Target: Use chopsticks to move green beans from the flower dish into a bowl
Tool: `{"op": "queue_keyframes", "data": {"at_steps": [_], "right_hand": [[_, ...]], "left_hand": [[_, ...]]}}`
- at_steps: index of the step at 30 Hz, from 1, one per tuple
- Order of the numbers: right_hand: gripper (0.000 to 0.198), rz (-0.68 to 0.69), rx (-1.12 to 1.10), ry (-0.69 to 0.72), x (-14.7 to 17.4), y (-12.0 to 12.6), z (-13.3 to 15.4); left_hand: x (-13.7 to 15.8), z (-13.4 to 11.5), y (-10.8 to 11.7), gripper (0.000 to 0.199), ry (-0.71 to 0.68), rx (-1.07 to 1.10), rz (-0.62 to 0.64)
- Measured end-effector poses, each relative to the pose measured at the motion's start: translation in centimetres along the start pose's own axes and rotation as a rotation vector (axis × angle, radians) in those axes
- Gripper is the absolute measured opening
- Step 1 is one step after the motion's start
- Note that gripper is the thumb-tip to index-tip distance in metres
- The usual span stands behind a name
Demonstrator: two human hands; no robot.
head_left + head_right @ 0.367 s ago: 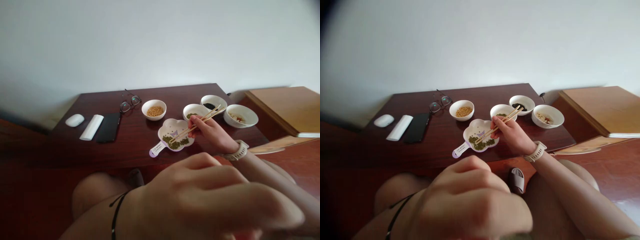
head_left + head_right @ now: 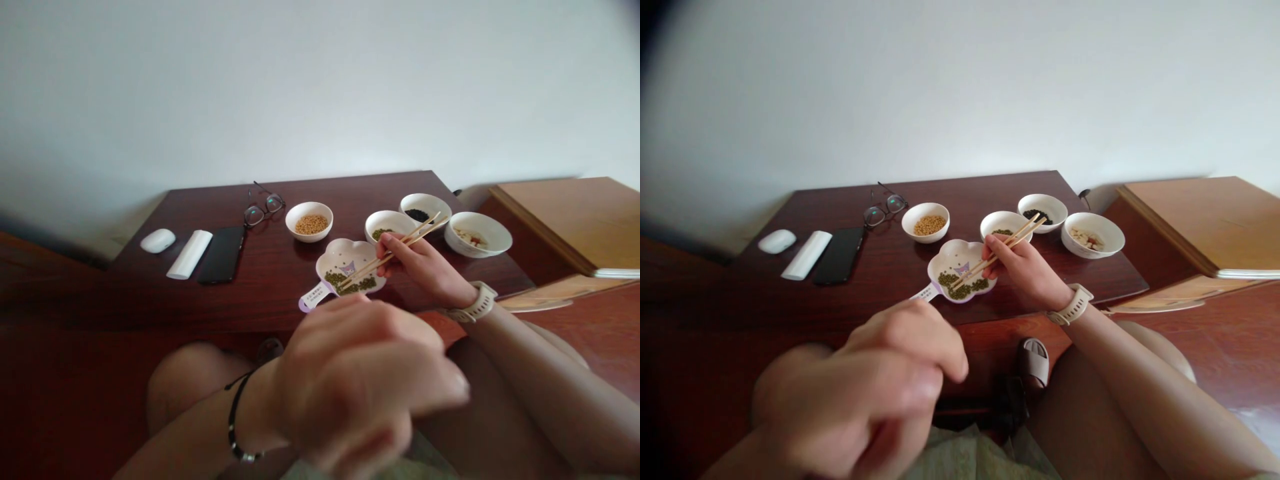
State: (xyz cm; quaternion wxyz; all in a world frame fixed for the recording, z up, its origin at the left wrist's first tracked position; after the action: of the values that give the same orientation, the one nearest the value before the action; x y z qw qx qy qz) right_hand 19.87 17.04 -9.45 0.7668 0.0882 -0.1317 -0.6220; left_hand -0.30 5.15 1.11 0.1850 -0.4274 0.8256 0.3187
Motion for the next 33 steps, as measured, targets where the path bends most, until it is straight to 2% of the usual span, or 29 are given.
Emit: {"op": "queue_keyframes", "data": {"at_steps": [2, 3, 5, 7, 9, 11, 15, 18, 23, 33], "right_hand": [[0.051, 0.018, 0.011, 0.017, 0.1, 0.1, -0.1], [0.051, 0.026, 0.020, 0.023, 0.1, 0.1, -0.2], [0.052, 0.036, 0.033, 0.032, 0.2, 0.2, -0.4], [0.053, 0.031, 0.039, 0.039, 0.2, 0.4, -0.6], [0.054, 0.014, 0.031, 0.036, 0.2, 0.7, -0.8], [0.055, 0.000, 0.017, 0.018, 0.1, 1.0, -1.0], [0.056, 0.001, 0.004, -0.013, -0.1, 1.3, -1.1], [0.055, 0.011, 0.001, -0.013, -0.2, 1.1, -1.2], [0.056, 0.026, 0.004, 0.006, -0.4, 0.2, -1.6], [0.055, -0.088, -0.002, 0.028, -0.7, 0.1, -2.0]], "left_hand": [[0.1, 2.7, 1.0, 0.030, -0.060, 0.015, -0.122], [0.2, 4.6, 1.5, 0.030, -0.024, -0.036, -0.154], [0.8, 8.6, 2.6, 0.026, 0.060, -0.155, -0.172], [1.7, 12.5, 3.6, 0.022, 0.200, -0.211, -0.159], [2.8, 15.1, 4.8, 0.019, 0.303, -0.240, -0.194], [3.9, 16.6, 5.6, 0.021, 0.392, -0.254, -0.241], [5.3, 17.5, 5.5, 0.035, 0.518, -0.167, -0.237], [5.6, 17.3, 4.8, 0.035, 0.547, -0.134, -0.150], [5.3, 17.4, 3.9, 0.031, 0.566, -0.240, 0.002], [5.5, 17.7, 3.9, 0.040, 0.568, -0.232, 0.029]]}}
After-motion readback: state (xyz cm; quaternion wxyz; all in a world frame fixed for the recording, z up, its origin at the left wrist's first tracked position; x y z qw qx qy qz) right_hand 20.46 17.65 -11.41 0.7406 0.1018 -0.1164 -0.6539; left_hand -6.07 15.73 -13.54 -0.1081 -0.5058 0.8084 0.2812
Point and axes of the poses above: each hand's wrist, its own x-axis away from the middle knuckle, its own y-axis out of the back of the hand, z = x × y, the point moved 6 cm from there along -x, towards the middle knuckle, and after that the axes turned 14 degrees about x, right-handed, at the moved point
